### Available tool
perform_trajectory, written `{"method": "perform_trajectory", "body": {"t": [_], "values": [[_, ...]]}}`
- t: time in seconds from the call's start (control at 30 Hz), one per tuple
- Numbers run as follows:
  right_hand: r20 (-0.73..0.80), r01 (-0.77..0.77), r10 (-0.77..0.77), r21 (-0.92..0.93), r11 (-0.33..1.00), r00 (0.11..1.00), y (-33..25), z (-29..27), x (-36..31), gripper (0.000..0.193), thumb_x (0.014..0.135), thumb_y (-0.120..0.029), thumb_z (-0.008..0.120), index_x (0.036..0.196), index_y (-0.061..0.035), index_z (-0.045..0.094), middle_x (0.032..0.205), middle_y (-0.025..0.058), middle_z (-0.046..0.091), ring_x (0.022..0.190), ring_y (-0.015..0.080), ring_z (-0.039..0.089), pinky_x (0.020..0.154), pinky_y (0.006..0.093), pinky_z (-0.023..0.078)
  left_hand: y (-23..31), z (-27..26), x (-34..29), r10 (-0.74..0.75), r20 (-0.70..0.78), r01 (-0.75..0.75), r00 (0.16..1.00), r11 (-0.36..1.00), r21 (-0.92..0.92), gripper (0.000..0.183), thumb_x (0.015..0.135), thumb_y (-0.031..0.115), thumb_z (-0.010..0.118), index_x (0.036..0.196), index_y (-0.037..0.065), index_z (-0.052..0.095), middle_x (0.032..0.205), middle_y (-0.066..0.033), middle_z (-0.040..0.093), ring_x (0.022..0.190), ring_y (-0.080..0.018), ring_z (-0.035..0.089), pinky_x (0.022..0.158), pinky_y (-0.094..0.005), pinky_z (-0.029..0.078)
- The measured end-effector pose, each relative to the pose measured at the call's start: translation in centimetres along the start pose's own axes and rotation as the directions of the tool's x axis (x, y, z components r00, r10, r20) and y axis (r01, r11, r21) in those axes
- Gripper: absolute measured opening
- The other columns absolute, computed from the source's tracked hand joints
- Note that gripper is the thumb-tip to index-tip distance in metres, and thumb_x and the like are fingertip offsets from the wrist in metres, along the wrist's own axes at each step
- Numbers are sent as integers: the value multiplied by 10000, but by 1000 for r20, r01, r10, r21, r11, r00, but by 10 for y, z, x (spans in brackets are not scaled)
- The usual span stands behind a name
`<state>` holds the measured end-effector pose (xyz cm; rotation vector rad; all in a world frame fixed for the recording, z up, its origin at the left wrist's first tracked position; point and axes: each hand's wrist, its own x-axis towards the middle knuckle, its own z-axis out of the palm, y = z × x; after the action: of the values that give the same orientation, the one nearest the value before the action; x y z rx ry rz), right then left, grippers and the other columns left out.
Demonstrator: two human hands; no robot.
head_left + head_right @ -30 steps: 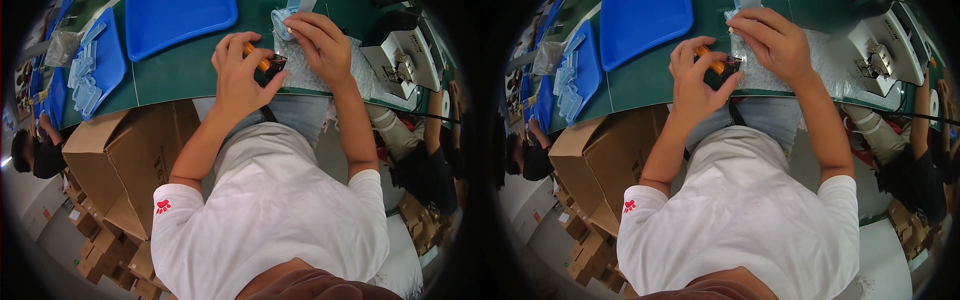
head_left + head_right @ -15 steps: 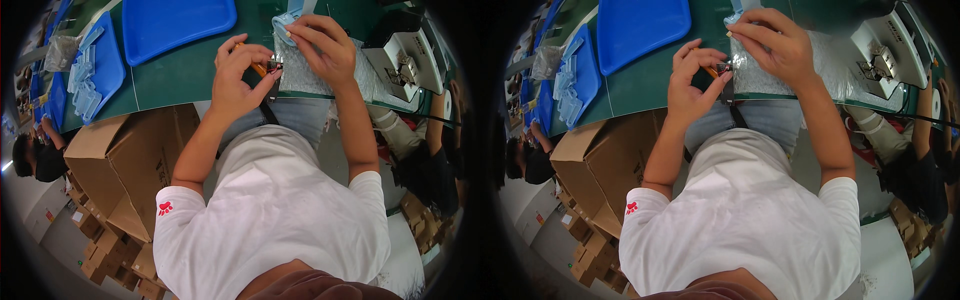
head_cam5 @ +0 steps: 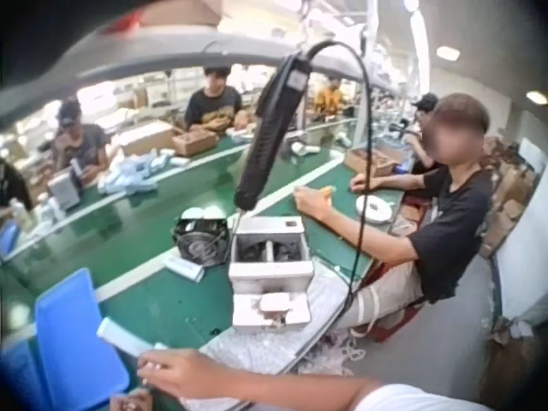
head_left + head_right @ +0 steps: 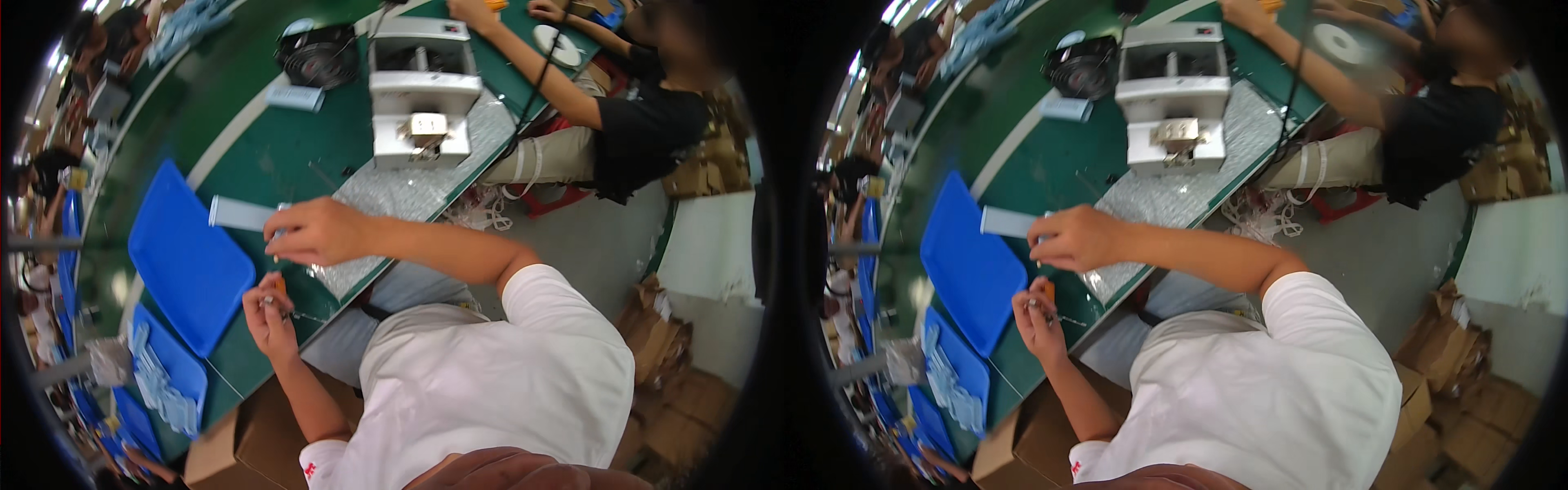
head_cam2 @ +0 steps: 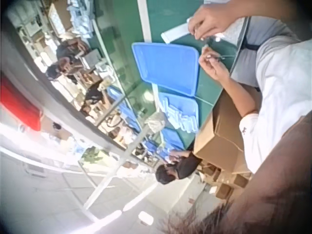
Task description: The person assembles a handheld electronic device, likely a portable fan, using a power screwdriver to secure screws into the casing. They insert a battery into the internal compartment, connect wires to the circuit board, and attach the fan head to the handle. The person places the assembled unit into a blue tray and repeats the process with another unit.
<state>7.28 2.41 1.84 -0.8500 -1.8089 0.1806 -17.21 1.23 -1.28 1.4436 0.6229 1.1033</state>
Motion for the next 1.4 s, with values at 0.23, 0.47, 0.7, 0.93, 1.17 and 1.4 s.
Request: {"method": "perform_trajectory", "body": {"t": [0.23,0.47,0.7,0.93,1.17,1.4], "values": [[27,66,-64,-84,994,998,-54,-87,-8,190,820,-83,774,1003,-126,744,1108,29,688,807,223,700,671,351,574,-12,3,11,0,-159,-24,987,988,-152,230,1122,231,458,1239,41,513,903,-81,567,993,-238,609,1163,-496,390],[-836,-222,213,113,969,505,-60,-302,-63,143,984,-54,609,1041,24,715,878,69,712,637,69,528,567,217,414,-10,14,8,93,-162,-85,982,995,55,198,1118,179,445,1245,38,499,887,-75,572,800,-161,542,1011,-432,481],[-839,-273,476,409,871,264,-19,-328,-123,149,1007,-95,622,1081,-3,714,792,35,659,613,51,509,541,203,372,4,22,21,0,-265,-53,964,980,-194,195,1119,232,462,1155,53,529,806,-14,456,686,-114,396,746,-322,413],[-789,-388,567,458,800,236,23,-388,-110,332,965,-105,640,1284,-23,601,936,70,674,664,83,537,562,225,399,48,17,29,-134,-235,44,963,934,-354,218,1106,283,491,1123,75,552,769,10,384,650,-100,361,736,-303,396],[-775,-641,609,385,664,166,84,-592,-66,268,910,-82,677,1174,-108,714,1134,153,714,853,210,681,652,291,523,33,16,34,-371,-38,222,928,633,-742,226,1103,258,494,1159,51,566,830,-16,458,685,-119,425,841,-345,437],[-828,-641,423,104,760,367,48,-557,-35,236,943,-134,652,1165,-53,640,826,63,728,593,101,614,457,249,409,36,16,24,-357,-57,205,932,653,-729,309,1090,221,500,1331,31,540,929,-22,531,807,-134,516,931,-364,451]]}}
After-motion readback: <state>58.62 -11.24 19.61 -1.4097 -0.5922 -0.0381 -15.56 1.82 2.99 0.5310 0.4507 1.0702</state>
